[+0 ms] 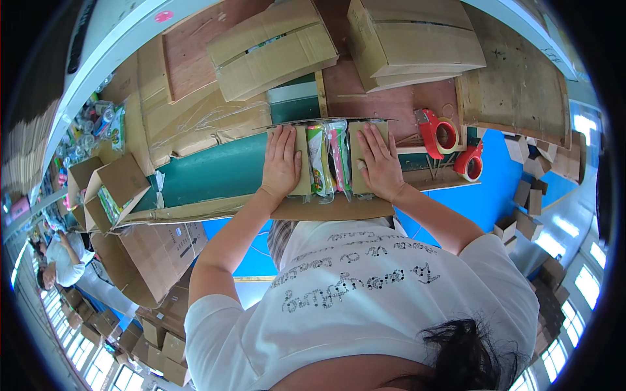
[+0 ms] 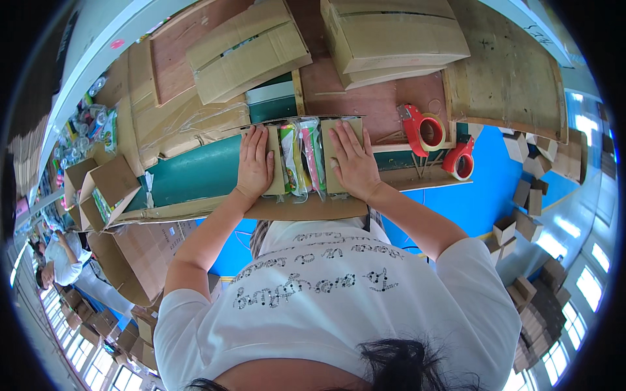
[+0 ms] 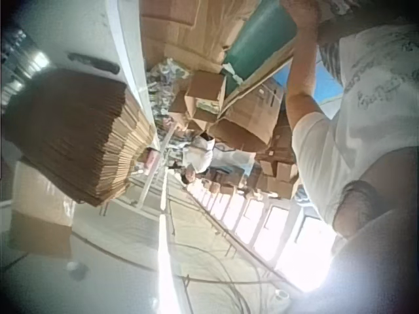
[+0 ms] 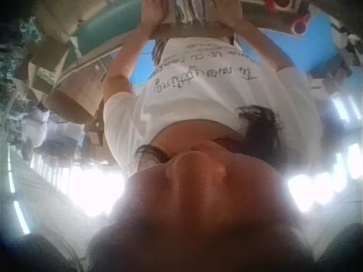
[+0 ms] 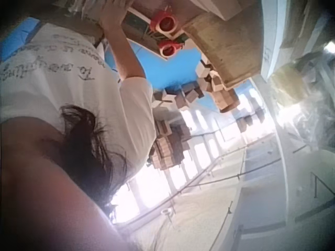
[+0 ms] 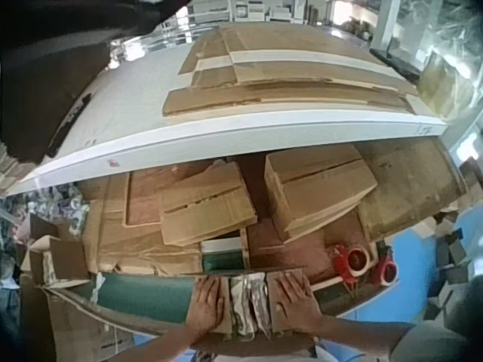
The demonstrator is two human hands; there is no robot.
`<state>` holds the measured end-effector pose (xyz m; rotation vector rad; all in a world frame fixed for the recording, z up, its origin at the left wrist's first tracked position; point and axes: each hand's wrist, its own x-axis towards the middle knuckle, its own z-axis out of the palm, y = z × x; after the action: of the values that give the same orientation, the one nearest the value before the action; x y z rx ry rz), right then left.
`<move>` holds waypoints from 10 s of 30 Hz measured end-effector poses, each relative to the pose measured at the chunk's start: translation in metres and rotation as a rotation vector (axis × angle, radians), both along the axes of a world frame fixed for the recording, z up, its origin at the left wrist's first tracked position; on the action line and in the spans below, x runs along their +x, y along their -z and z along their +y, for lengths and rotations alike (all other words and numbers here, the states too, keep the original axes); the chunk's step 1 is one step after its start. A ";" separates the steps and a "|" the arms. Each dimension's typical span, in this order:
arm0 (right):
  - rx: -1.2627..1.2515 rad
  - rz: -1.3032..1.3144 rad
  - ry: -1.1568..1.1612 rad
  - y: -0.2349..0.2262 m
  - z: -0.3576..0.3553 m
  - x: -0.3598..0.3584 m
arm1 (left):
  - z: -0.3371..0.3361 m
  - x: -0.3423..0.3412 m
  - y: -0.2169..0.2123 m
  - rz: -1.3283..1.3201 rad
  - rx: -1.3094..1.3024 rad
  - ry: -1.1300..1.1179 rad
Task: The person packs packaged items into cardboard boxes by hand, folds the box flaps closed, and seals the boxes shut using a tape dispenser before stacking them.
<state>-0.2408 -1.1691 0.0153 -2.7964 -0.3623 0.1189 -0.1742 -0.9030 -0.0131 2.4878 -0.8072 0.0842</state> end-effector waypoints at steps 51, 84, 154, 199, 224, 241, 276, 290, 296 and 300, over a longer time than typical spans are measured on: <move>0.174 -0.581 0.175 -0.025 -0.007 0.029 | 0.005 0.011 -0.009 -0.189 -0.181 0.204; 0.031 0.010 -0.332 -0.016 -0.063 0.036 | 0.057 0.071 -0.028 0.322 -0.141 0.336; 0.282 -0.645 0.443 0.016 0.051 -0.062 | -0.084 0.013 0.006 -0.131 0.112 0.026; 0.437 0.075 0.831 0.024 0.030 -0.040 | -0.062 0.005 -0.007 -0.056 0.090 0.134; 0.612 -0.901 0.262 0.008 0.076 0.076 | -0.054 -0.004 -0.002 0.015 0.037 0.111; 0.747 -0.755 0.272 0.028 0.101 0.133 | -0.006 0.127 -0.153 0.031 -0.351 -0.068; 2.000 0.528 -0.669 0.052 0.060 0.133 | 0.147 0.054 -0.099 1.303 -1.067 -0.690; 1.571 1.075 -1.379 0.048 0.053 0.160 | 0.098 -0.010 0.008 1.456 -1.150 -0.765; 1.539 1.022 -1.357 0.044 0.057 0.160 | 0.100 -0.010 0.015 1.501 -1.208 -0.806; 1.534 1.069 -1.273 0.035 0.062 0.162 | 0.102 -0.011 0.019 1.519 -1.230 -0.822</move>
<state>-0.0788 -1.1075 -0.0194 -0.5276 -1.1349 0.9779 -0.1854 -0.8011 -0.0318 0.9496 0.7445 -0.6954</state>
